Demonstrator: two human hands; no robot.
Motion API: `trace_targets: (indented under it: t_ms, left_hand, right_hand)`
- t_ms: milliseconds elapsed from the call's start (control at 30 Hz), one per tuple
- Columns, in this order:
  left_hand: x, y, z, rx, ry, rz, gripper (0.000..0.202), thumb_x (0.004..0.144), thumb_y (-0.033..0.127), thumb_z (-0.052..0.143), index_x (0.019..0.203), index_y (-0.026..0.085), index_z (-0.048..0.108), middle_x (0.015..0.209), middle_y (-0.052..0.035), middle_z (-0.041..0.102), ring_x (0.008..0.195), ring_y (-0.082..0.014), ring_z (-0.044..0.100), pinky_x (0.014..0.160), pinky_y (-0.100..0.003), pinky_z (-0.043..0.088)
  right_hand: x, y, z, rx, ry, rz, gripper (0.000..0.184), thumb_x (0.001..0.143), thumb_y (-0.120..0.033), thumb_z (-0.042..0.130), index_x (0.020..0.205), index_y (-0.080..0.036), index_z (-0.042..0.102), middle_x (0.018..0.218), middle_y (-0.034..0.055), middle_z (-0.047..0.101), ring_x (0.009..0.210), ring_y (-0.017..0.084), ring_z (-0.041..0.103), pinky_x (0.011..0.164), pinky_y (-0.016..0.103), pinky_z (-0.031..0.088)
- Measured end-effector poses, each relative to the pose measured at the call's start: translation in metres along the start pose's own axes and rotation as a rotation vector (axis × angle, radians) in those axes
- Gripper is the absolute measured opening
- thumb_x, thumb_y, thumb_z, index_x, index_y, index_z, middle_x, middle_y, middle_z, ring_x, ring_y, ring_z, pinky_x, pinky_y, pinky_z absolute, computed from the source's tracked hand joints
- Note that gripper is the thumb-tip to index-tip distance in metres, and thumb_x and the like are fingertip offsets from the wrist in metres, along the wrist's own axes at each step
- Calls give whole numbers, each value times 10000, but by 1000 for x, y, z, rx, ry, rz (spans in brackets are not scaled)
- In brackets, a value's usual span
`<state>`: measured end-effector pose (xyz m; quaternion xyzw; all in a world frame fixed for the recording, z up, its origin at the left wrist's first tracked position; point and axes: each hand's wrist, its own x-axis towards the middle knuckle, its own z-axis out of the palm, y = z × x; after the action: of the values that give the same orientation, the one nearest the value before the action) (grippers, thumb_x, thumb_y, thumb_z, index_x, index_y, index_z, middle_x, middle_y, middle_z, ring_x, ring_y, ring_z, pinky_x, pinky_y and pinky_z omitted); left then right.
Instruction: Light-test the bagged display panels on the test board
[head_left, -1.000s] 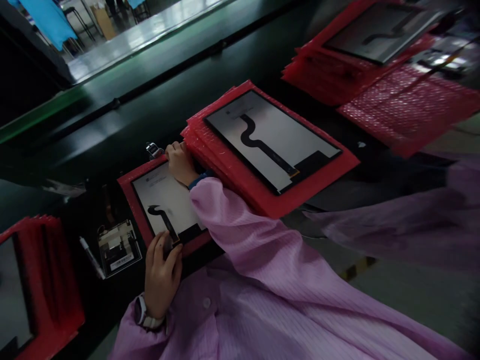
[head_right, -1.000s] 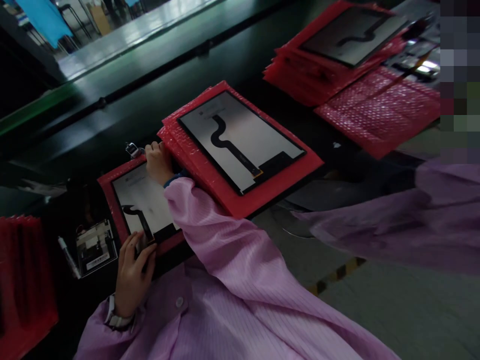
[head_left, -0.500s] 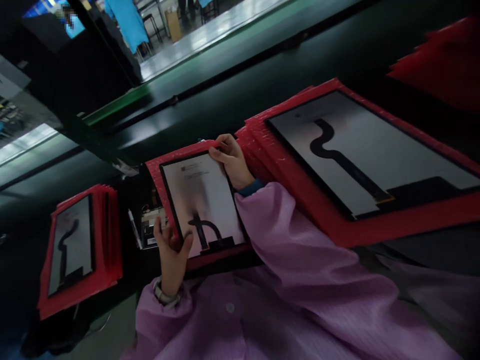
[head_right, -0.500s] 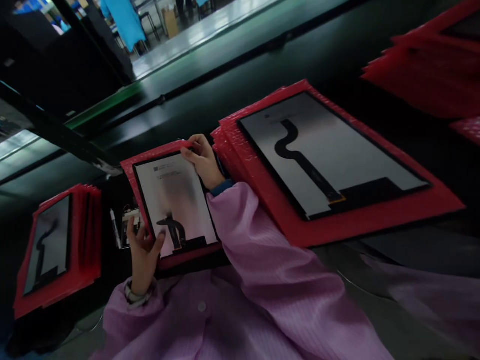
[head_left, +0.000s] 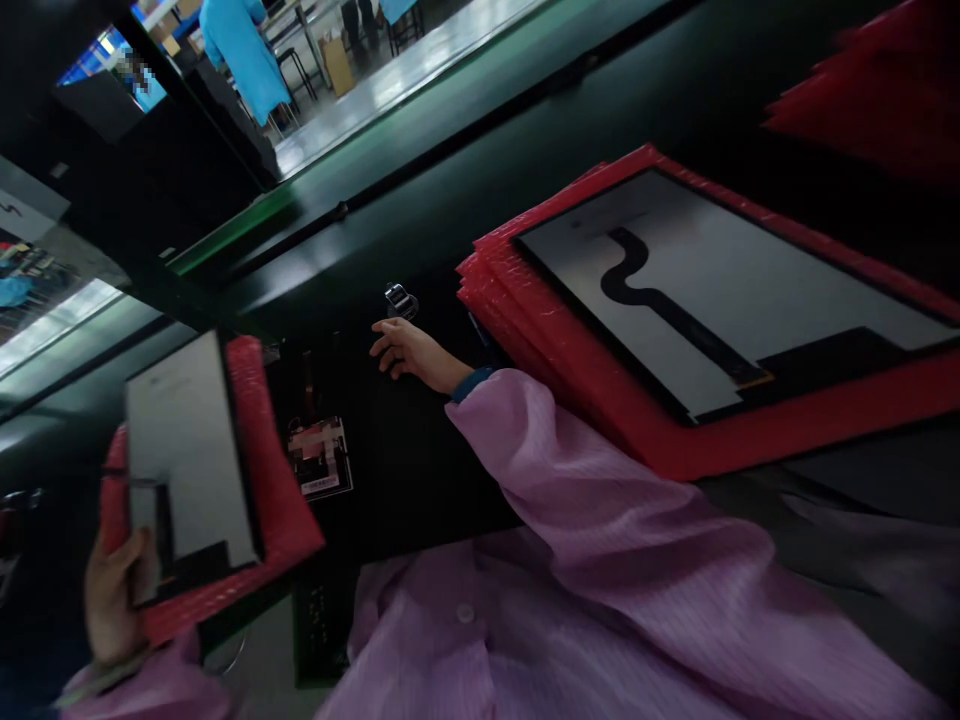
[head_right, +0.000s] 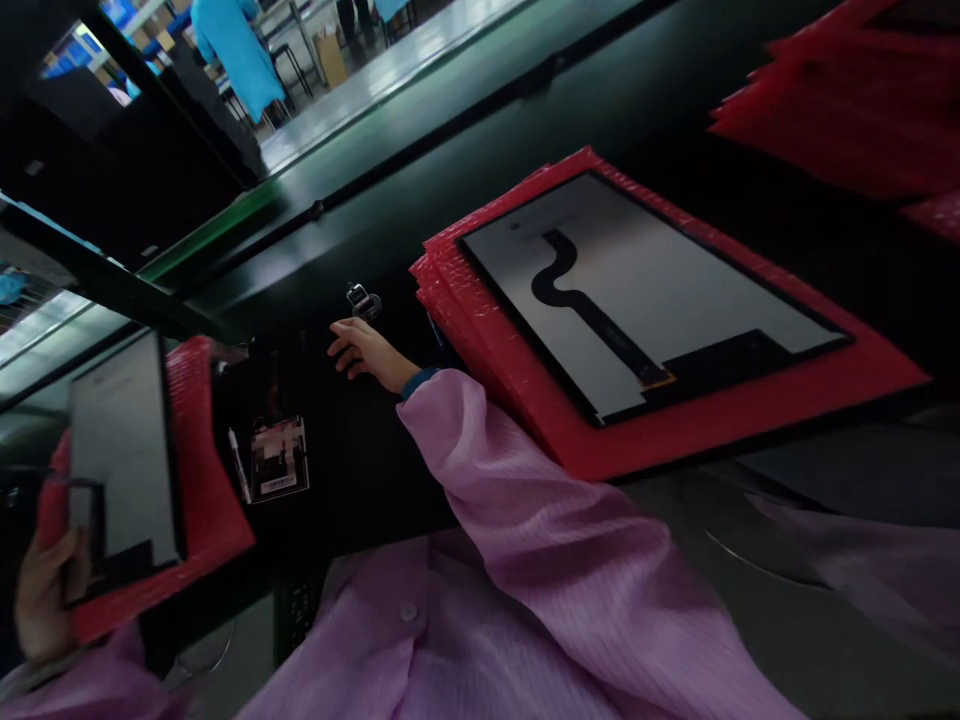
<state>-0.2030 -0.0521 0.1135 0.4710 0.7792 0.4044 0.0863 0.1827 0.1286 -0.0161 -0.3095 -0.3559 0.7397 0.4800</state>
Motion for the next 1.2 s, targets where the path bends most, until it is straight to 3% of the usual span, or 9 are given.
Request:
trace_targets:
  t_ms: [167,333,467,567,633,700,900,967,1200]
  left_hand:
    - [49,-17,-56,77,120,-251,681,411,768,842,611,195,532,506,81,541,522,-68,477,496,-200,394]
    - [67,-54,-64,170,14,-361,649,603,776,759,683,165,553,572,69,574,579,-71,545,625,-265,522]
    - [64,-63,-65,321,65,-221,504,671,645,781,792,169,667,859,20,672,928,-160,639,1064,-487,499]
    - [43,-57,-59,491,237,158,481,715,656,748,851,196,720,1117,-58,682,1242,-311,570,1218,-610,316]
    - [18,-48,-43,462,260,504,404,850,612,650,971,234,729,1185,-70,687,1218,-320,605,1113,-600,455]
    - [-17,-35,-12,335,94,707,253,931,429,635,1125,283,703,1245,-37,694,1164,-268,654,1028,-497,538]
    - [-139,15,141,80,-621,989,275,1011,236,485,1130,192,728,953,-84,749,874,-176,733,748,-276,605]
    - [-165,30,178,79,-657,1037,241,1006,256,519,1063,210,748,880,-67,731,795,-182,715,704,-298,593]
    - [-171,43,206,84,-626,959,231,1024,244,508,1087,191,724,896,-56,727,767,-180,717,676,-296,567]
  right_hand:
    - [5,9,0,-57,6,7,177,945,-281,586,1085,-177,560,901,12,620,684,98,602,574,200,487]
    - [4,20,-4,-108,21,-23,273,923,-277,571,1171,-204,484,905,-2,612,694,97,603,605,212,508]
    - [3,27,-9,-218,-3,-63,281,918,-309,553,1163,-205,465,932,8,610,700,90,608,625,213,523]
    - [5,32,-9,-362,-7,-112,236,929,-311,527,1136,-206,482,918,8,598,696,98,608,634,231,530]
    - [7,35,-5,-502,-5,-151,166,924,-260,516,1077,-195,517,853,0,581,675,112,593,643,252,529]
    - [5,35,2,-677,-12,-207,108,896,-165,522,995,-176,563,821,6,581,720,133,597,728,289,538]
    - [-46,29,33,-1197,-109,-359,109,860,-75,628,933,-132,683,1083,136,665,1103,259,594,1048,446,468]
    - [-75,33,36,-1323,-82,-361,145,883,-119,651,1020,-125,700,1155,168,655,1164,305,571,1051,491,469]
    - [-137,37,12,-1503,92,-277,339,977,-186,589,1310,-142,632,1420,147,568,1358,263,490,1157,420,463]
